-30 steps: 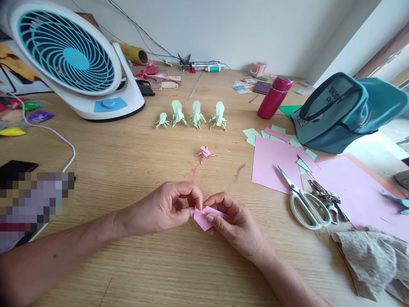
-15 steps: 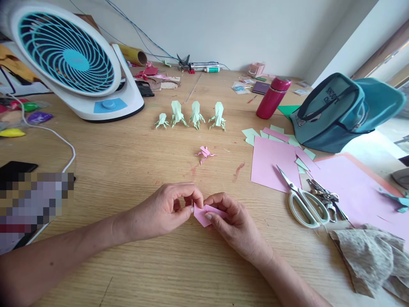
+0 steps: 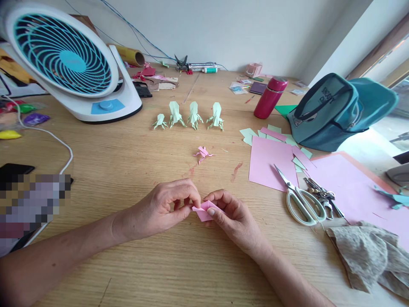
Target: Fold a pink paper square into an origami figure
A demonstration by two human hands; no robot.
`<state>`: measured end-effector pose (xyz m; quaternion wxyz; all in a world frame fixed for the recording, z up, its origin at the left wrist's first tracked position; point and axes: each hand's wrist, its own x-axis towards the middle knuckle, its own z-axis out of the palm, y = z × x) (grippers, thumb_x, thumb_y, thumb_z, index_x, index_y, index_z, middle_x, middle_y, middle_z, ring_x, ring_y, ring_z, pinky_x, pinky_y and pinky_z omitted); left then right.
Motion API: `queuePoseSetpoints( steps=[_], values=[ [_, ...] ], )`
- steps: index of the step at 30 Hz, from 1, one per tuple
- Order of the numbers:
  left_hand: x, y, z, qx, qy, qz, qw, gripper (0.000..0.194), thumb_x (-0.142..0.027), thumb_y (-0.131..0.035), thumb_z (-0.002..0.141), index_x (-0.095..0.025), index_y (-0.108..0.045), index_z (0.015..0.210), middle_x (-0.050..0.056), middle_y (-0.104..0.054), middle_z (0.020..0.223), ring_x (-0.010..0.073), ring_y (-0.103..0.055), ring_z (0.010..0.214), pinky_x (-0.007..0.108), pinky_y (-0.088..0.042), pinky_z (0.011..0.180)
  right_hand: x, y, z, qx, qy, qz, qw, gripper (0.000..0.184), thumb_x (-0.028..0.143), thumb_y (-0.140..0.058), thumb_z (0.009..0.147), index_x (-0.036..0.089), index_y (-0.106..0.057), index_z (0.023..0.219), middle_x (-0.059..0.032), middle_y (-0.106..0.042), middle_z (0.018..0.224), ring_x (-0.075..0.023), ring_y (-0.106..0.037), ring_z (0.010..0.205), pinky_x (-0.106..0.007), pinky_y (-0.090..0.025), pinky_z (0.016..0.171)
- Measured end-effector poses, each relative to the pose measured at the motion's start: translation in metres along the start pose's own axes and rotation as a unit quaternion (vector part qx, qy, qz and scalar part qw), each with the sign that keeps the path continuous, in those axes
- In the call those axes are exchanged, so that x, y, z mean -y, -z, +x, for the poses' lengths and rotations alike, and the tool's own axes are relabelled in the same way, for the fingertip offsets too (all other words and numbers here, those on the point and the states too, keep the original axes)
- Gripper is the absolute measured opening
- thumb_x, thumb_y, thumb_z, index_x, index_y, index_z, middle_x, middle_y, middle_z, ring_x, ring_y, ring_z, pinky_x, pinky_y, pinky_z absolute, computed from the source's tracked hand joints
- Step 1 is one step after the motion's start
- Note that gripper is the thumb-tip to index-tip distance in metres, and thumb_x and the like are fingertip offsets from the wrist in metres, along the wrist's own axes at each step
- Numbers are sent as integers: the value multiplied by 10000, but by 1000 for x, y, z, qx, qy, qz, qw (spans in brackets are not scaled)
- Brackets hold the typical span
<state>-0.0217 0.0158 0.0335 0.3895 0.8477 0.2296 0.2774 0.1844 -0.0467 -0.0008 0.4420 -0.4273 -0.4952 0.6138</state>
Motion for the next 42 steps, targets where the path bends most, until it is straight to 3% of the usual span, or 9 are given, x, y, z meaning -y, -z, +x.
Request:
queuePoseSetpoints(
  steps=[3, 9, 13, 16, 21, 29, 36, 42],
  values=[
    [-1, 1, 0, -1, 22, -21, 1000, 158, -24, -560, 841, -169, -623, 847, -2, -601, 838, 76, -555, 680, 169, -435, 595, 0, 1, 0, 3, -3, 1, 1000, 256, 447, -708, 894, 201, -652, 938, -8, -669, 746, -131, -599, 641, -272, -496, 644],
    [-2, 1, 1, -72, 28, -7, 997, 135, -142, -684, 841, -148, -609, 729, -12, -538, 768, 69, -452, 622, 191, -389, 576, -2, 1, -1, 0, 6, 17, 1000, 212, 405, -708, 905, 205, -652, 947, -7, -697, 759, -126, -623, 678, -259, -495, 679],
    [-3, 1, 1, -67, 21, -9, 997, 139, -183, -674, 868, -145, -651, 736, 4, -560, 774, 82, -462, 640, 204, -378, 569, -2, 0, -1, 2, 11, 22, 1000, 200, 395, -710, 906, 206, -654, 937, -6, -703, 762, -125, -626, 679, -255, -493, 683],
    [-6, 0, 1, -65, 4, -17, 998, 123, -174, -671, 877, -146, -687, 758, 10, -584, 789, 78, -472, 642, 198, -376, 568, -2, -1, -1, 2, 9, 23, 1000, 200, 393, -711, 905, 202, -658, 931, -9, -705, 760, -132, -633, 682, -263, -495, 687],
    [-9, -3, 0, -114, -10, 4, 993, 109, -172, -716, 856, -137, -664, 768, 5, -571, 791, 73, -458, 639, 192, -393, 591, -2, -1, -2, 2, 5, 38, 999, 167, 355, -710, 913, 198, -661, 942, -3, -713, 761, -114, -640, 690, -239, -496, 698],
    [-14, -3, 2, -122, -72, 18, 990, 132, -114, -698, 857, -130, -673, 728, 2, -586, 741, 68, -499, 631, 191, -431, 640, -4, 0, -2, 2, 1, 64, 998, 171, 359, -719, 907, 198, -676, 948, -6, -724, 782, -102, -654, 696, -221, -504, 699],
    [-14, -5, -1, -133, -54, 14, 990, 96, -92, -700, 841, -124, -726, 754, 18, -588, 758, 79, -543, 665, 196, -471, 682, -5, 1, -2, -9, 10, 84, 996, 125, 327, -729, 906, 219, -686, 952, 17, -735, 781, -75, -661, 708, -175, -504, 705],
    [-12, -6, -3, -129, -54, 6, 990, 124, -85, -673, 859, -147, -768, 910, 41, -615, 849, 97, -600, 736, 201, -499, 694, -5, 1, 0, -24, 17, 92, 995, 141, 323, -753, 885, 206, -683, 922, 15, -733, 773, -71, -664, 706, -165, -507, 695]
  ],
)
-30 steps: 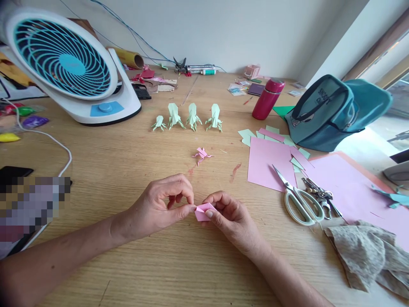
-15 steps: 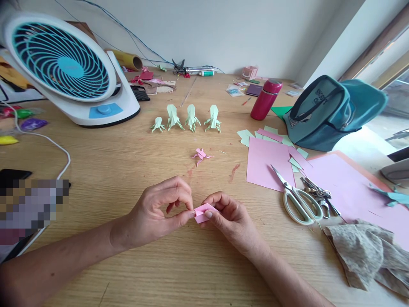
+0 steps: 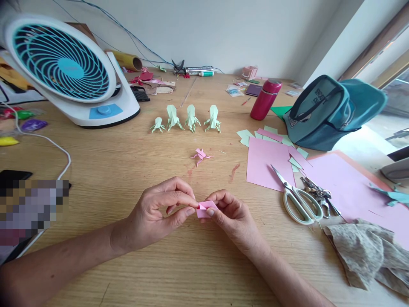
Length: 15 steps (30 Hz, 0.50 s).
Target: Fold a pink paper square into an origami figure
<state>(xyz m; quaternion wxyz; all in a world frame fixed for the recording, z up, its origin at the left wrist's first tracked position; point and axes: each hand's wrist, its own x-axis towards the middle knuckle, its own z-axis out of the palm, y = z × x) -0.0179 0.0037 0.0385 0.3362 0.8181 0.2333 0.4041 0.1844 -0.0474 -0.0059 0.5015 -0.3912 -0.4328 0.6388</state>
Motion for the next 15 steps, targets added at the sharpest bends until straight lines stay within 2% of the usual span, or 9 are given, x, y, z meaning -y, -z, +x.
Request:
queuePoseSetpoints(
  steps=[3, 6, 10, 15],
  values=[
    [2, -1, -1, 2, -7, 10, 1000, 122, -100, -709, 843, -149, -758, 943, 43, -613, 868, 106, -608, 764, 202, -501, 700, -1, -2, 0, -6, -3, 4, 1000, 135, 314, -753, 884, 210, -678, 925, 11, -738, 809, -75, -668, 726, -177, -518, 720],
    [5, -5, -2, -7, -3, 19, 1000, 63, -100, -721, 840, -149, -732, 877, 26, -589, 834, 99, -587, 747, 187, -481, 664, 0, -3, -1, 6, -3, -4, 1000, 133, 313, -749, 886, 212, -675, 929, 6, -743, 812, -87, -678, 745, -191, -527, 739],
    [9, -8, -4, -6, 23, -7, 1000, 64, -110, -673, 884, -138, -691, 828, 19, -580, 808, 77, -533, 663, 160, -423, 548, 3, -5, -1, 17, -7, -23, 1000, 152, 351, -722, 904, 209, -668, 915, -6, -747, 795, -110, -688, 726, -217, -541, 720],
    [13, -10, -4, 0, 26, -41, 999, 52, -127, -661, 891, -133, -687, 847, 43, -615, 861, 78, -543, 643, 173, -436, 534, 4, -4, -1, 20, -13, -14, 1000, 159, 362, -707, 915, 210, -660, 912, -2, -752, 797, -105, -690, 715, -218, -538, 731]
  ],
)
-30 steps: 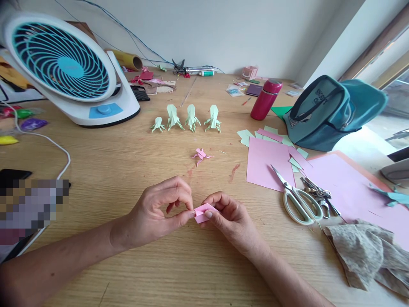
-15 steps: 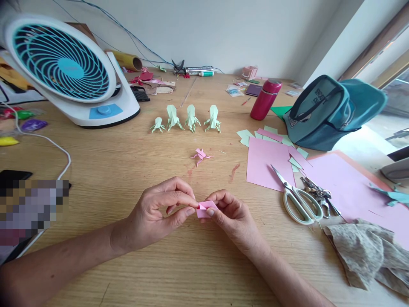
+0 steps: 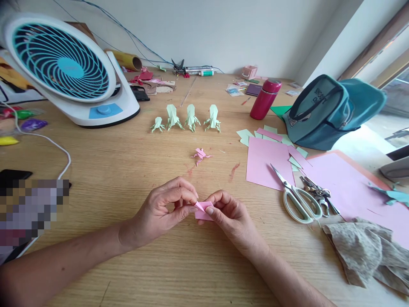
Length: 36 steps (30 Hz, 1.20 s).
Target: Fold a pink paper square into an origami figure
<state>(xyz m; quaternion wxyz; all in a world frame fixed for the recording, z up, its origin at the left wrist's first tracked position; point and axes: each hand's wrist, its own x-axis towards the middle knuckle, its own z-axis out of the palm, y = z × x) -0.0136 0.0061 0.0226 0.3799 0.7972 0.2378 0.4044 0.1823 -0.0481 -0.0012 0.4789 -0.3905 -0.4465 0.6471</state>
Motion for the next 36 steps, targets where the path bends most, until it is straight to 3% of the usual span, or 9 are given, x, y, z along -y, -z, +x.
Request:
queuePoseSetpoints(
  steps=[4, 8, 16, 21, 24, 29, 32, 36],
  values=[
    [0, -2, -3, -16, -2, 0, 1000, 41, -120, -691, 870, -149, -720, 867, 52, -636, 940, 50, -526, 607, 155, -412, 502, -3, 0, 0, -4, 4, -8, 1000, 156, 354, -709, 915, 208, -655, 908, -5, -754, 790, -108, -698, 728, -217, -531, 735],
    [-2, -4, -6, -27, 15, 2, 1000, 34, -138, -740, 832, -150, -713, 814, 59, -641, 936, 77, -583, 692, 151, -440, 534, -4, -2, 0, 1, 11, -10, 1000, 164, 358, -707, 914, 205, -652, 901, -9, -753, 790, -117, -700, 722, -231, -538, 735],
    [-3, -6, -2, -14, 28, 3, 1000, 55, -115, -667, 845, -148, -694, 810, 71, -666, 949, 79, -570, 646, 155, -441, 492, -3, -5, 1, -23, 8, -12, 1000, 206, 400, -713, 899, 220, -616, 877, -28, -749, 836, -153, -709, 763, -280, -563, 750],
    [0, -5, -6, -14, 4, 47, 999, 63, -142, -688, 869, -176, -734, 896, 68, -672, 987, 132, -655, 842, 223, -544, 723, -8, -7, -1, -56, 19, -38, 998, 228, 422, -742, 866, 223, -631, 858, -28, -730, 833, -157, -690, 761, -290, -568, 761],
    [5, -1, -5, 21, -16, 58, 998, 89, -149, -646, 911, -173, -732, 909, 72, -669, 1010, 134, -671, 875, 244, -548, 801, -8, -7, -2, -41, 10, -43, 998, 240, 433, -736, 870, 217, -631, 855, -28, -727, 826, -155, -684, 756, -291, -562, 761],
    [12, 4, 0, 59, -37, 48, 996, 63, -187, -664, 910, -162, -721, 919, 82, -672, 1020, 137, -667, 857, 233, -541, 756, -4, -6, -2, -19, -33, -31, 999, 252, 437, -722, 884, 212, -611, 861, -26, -742, 835, -155, -703, 758, -297, -554, 778],
    [9, 1, 1, 37, -1, 32, 999, 41, -176, -696, 876, -154, -711, 846, 68, -678, 980, 120, -643, 793, 199, -505, 649, -3, -7, -1, -22, -27, -17, 999, 265, 442, -727, 877, 217, -592, 841, -24, -747, 847, -159, -708, 757, -302, -555, 762],
    [-1, -4, 1, 12, 64, 5, 998, 155, -193, -685, 872, -135, -656, 731, 44, -679, 846, 90, -583, 666, 169, -425, 532, -5, -8, -1, -28, -20, -31, 999, 287, 464, -729, 869, 218, -587, 830, -24, -739, 825, -162, -699, 737, -308, -554, 750]
  ],
)
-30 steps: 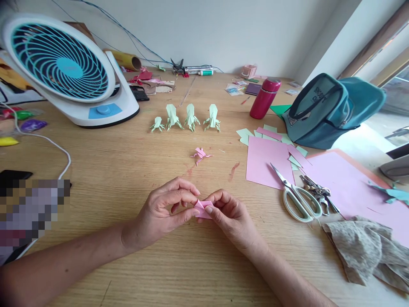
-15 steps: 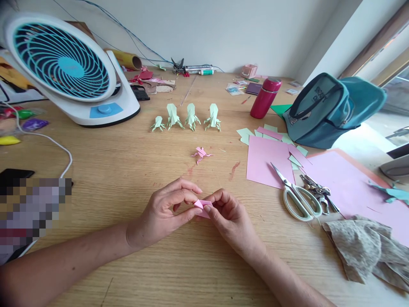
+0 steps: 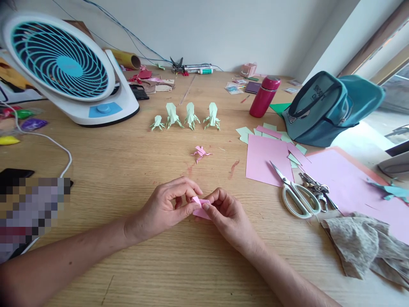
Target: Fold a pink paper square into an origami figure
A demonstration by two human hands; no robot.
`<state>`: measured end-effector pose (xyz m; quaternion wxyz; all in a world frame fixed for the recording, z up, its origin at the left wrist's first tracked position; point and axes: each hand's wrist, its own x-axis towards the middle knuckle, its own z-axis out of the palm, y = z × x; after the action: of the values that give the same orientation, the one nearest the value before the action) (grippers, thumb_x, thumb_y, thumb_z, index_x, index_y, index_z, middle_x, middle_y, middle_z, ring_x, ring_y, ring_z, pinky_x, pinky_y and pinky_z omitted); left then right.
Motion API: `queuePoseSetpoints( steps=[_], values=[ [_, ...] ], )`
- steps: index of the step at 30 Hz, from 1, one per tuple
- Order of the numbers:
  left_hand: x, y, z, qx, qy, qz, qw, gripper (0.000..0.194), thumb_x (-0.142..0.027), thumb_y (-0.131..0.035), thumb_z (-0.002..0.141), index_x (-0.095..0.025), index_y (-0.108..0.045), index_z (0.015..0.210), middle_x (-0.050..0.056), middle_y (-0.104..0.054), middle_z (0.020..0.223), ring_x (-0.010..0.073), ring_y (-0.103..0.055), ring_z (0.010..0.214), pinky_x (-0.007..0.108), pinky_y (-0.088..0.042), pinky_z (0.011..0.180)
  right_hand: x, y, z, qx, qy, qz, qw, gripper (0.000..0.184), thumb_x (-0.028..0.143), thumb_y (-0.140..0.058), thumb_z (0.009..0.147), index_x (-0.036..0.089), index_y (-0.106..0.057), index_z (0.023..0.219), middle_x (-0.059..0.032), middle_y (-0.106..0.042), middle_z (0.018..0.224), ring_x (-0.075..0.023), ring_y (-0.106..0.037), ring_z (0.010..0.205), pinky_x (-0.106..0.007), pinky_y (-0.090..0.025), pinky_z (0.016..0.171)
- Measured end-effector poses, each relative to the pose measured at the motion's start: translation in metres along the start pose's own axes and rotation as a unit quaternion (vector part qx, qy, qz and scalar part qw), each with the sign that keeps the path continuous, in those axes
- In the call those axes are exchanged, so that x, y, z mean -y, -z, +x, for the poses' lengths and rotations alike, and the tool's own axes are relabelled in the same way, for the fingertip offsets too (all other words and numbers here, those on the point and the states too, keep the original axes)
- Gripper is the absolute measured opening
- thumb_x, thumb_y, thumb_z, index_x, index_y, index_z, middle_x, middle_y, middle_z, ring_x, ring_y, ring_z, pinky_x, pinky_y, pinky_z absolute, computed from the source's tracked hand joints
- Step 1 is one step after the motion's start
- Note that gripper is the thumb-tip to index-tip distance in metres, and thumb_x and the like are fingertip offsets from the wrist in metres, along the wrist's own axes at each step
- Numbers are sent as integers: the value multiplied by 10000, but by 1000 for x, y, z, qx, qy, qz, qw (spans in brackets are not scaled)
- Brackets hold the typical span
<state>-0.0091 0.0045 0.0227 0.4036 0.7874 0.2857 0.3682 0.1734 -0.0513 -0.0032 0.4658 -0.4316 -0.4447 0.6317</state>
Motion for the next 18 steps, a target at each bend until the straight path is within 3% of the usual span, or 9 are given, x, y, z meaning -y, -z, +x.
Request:
queuePoseSetpoints(
  steps=[7, 9, 15, 18],
  values=[
    [-7, 0, 1, 30, 184, -59, 981, 220, -314, -701, 853, -140, -647, 730, 2, -643, 623, 96, -561, 555, 187, -414, 502, -5, -2, 0, -6, 23, -2, 1000, 242, 435, -718, 886, 226, -599, 857, -16, -734, 794, -161, -705, 737, -309, -564, 772],
    [-6, 1, 2, 43, 205, -95, 973, 236, -341, -701, 854, -142, -640, 743, -2, -640, 597, 102, -580, 547, 187, -430, 498, -6, -3, 0, 2, 22, 14, 1000, 236, 430, -717, 887, 232, -592, 857, -17, -740, 788, -168, -716, 749, -327, -570, 804],
    [-5, 6, 3, 32, 116, -53, 991, 129, -230, -693, 852, -139, -665, 765, -3, -658, 715, 76, -589, 598, 164, -463, 540, -4, -2, 1, 4, -2, 19, 1000, 279, 431, -780, 828, 229, -653, 973, -25, -762, 904, -162, -735, 767, -302, -589, 781],
    [-7, 9, 4, 41, 86, -16, 995, 106, -196, -673, 859, -138, -676, 770, 4, -666, 749, 77, -602, 612, 163, -470, 542, -3, -1, -1, 30, -18, -20, 999, 293, 487, -744, 846, 206, -716, 926, -34, -773, 828, -160, -735, 712, -289, -597, 738]
  ],
)
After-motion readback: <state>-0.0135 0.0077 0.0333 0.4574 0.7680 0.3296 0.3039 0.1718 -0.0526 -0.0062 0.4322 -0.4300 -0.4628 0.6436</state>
